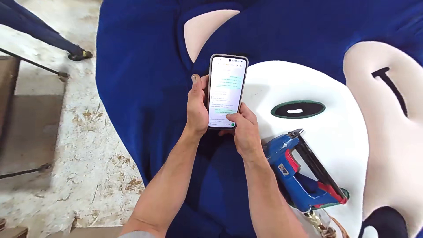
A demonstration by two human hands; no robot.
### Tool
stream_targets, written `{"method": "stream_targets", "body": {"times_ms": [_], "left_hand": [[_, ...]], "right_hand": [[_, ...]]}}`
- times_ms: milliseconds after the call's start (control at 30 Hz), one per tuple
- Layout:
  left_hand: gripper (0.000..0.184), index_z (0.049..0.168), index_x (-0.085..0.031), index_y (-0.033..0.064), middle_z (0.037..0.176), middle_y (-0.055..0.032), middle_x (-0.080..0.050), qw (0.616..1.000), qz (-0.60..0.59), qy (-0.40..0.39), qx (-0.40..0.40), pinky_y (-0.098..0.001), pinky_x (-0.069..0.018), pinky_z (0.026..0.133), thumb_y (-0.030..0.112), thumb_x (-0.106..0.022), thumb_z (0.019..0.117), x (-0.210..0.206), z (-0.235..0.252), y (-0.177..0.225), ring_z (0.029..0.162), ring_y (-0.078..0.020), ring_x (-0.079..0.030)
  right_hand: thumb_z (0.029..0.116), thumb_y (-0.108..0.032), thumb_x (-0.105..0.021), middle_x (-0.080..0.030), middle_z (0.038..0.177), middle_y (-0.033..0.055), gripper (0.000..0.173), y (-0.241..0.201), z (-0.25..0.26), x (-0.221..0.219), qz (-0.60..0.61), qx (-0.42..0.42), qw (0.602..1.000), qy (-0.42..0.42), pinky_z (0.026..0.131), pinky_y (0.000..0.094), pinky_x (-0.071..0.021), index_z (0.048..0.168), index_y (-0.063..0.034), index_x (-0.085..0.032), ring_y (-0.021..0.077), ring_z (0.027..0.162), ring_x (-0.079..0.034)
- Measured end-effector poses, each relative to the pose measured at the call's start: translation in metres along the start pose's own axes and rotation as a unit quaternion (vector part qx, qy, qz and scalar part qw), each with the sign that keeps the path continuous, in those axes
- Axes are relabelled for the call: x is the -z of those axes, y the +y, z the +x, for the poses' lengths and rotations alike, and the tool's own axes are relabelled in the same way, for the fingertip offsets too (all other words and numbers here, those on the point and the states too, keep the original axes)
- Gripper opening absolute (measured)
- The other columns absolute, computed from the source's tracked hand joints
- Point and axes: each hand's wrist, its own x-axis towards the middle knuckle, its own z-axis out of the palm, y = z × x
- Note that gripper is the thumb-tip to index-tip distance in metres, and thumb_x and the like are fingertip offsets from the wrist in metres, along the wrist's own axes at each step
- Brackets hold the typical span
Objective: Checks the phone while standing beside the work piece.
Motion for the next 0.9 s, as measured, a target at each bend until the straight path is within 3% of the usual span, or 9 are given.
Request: {"method": "stream_targets", "body": {"times_ms": [133, 267, 500, 733, 800, 900], "left_hand": [[0.076, 0.140, -0.053, 0.0111, 0.118, -0.0091, -0.070, 1.000, -0.002, 0.028, 0.007, -0.0405, -0.0628, 0.081, 0.054, 0.000, 0.1066, 0.002, -0.002, 0.003, 0.099, -0.0172, -0.072], [0.076, 0.136, -0.056, 0.0097, 0.116, -0.0090, -0.069, 0.999, -0.016, 0.042, 0.002, -0.0396, -0.0621, 0.082, 0.056, -0.003, 0.1070, 0.003, 0.001, -0.001, 0.099, -0.0162, -0.071], [0.074, 0.132, -0.057, 0.0036, 0.112, -0.0117, -0.070, 0.998, -0.018, 0.062, -0.020, -0.0399, -0.0607, 0.086, 0.048, -0.003, 0.1082, 0.004, 0.006, -0.005, 0.099, -0.0175, -0.070], [0.076, 0.135, -0.056, 0.0035, 0.115, -0.0124, -0.070, 0.998, -0.014, 0.051, -0.021, -0.0413, -0.0606, 0.088, 0.048, -0.001, 0.1077, 0.004, 0.005, -0.006, 0.101, -0.0189, -0.071], [0.072, 0.139, -0.053, 0.0026, 0.120, -0.0123, -0.069, 0.999, 0.013, 0.020, -0.030, -0.0398, -0.0591, 0.092, 0.045, -0.003, 0.1084, 0.004, 0.007, -0.005, 0.105, -0.0180, -0.069], [0.063, 0.152, -0.042, 0.0053, 0.137, -0.0107, -0.062, 0.996, 0.068, -0.050, -0.029, -0.0385, -0.0548, 0.099, 0.041, -0.013, 0.1098, 0.001, 0.005, -0.005, 0.119, -0.0166, -0.063]], "right_hand": [[0.0796, 0.006, -0.058, -0.072, 0.105, 0.0150, 0.055, 0.004, 0.000, 0.000, -0.041, 0.023, 0.998, -0.046, 0.064, 0.0375, -0.0649, 0.133, -0.0016, -0.051, 0.0231, 0.084, -0.074], [0.0765, 0.007, -0.063, -0.071, 0.109, 0.0144, 0.065, 0.006, 0.001, 0.001, -0.066, 0.035, 0.996, -0.055, 0.067, 0.0373, -0.0657, 0.139, -0.0014, -0.046, 0.0226, 0.089, -0.074], [0.0840, 0.002, -0.056, -0.070, 0.112, 0.0163, 0.056, 0.002, 0.001, -0.001, -0.049, 0.036, 0.997, -0.054, 0.066, 0.0388, -0.0655, 0.138, 0.0031, -0.043, 0.0250, 0.091, -0.074], [0.0951, -0.005, -0.054, -0.071, 0.109, 0.0161, 0.040, -0.001, 0.005, 0.005, -0.054, 0.026, 0.997, -0.048, 0.065, 0.0418, -0.0662, 0.134, 0.0031, -0.050, 0.0265, 0.089, -0.075], [0.1000, -0.008, -0.052, -0.072, 0.108, 0.0160, 0.034, -0.010, 0.012, 0.017, -0.062, 0.034, 0.996, -0.046, 0.069, 0.0438, -0.0664, 0.133, 0.0027, -0.053, 0.0267, 0.090, -0.075], [0.1058, -0.013, -0.043, -0.071, 0.113, 0.0138, 0.036, -0.022, 0.018, 0.041, -0.061, 0.041, 0.996, -0.041, 0.069, 0.0428, -0.0655, 0.138, -0.0016, -0.053, 0.0253, 0.092, -0.074]]}}
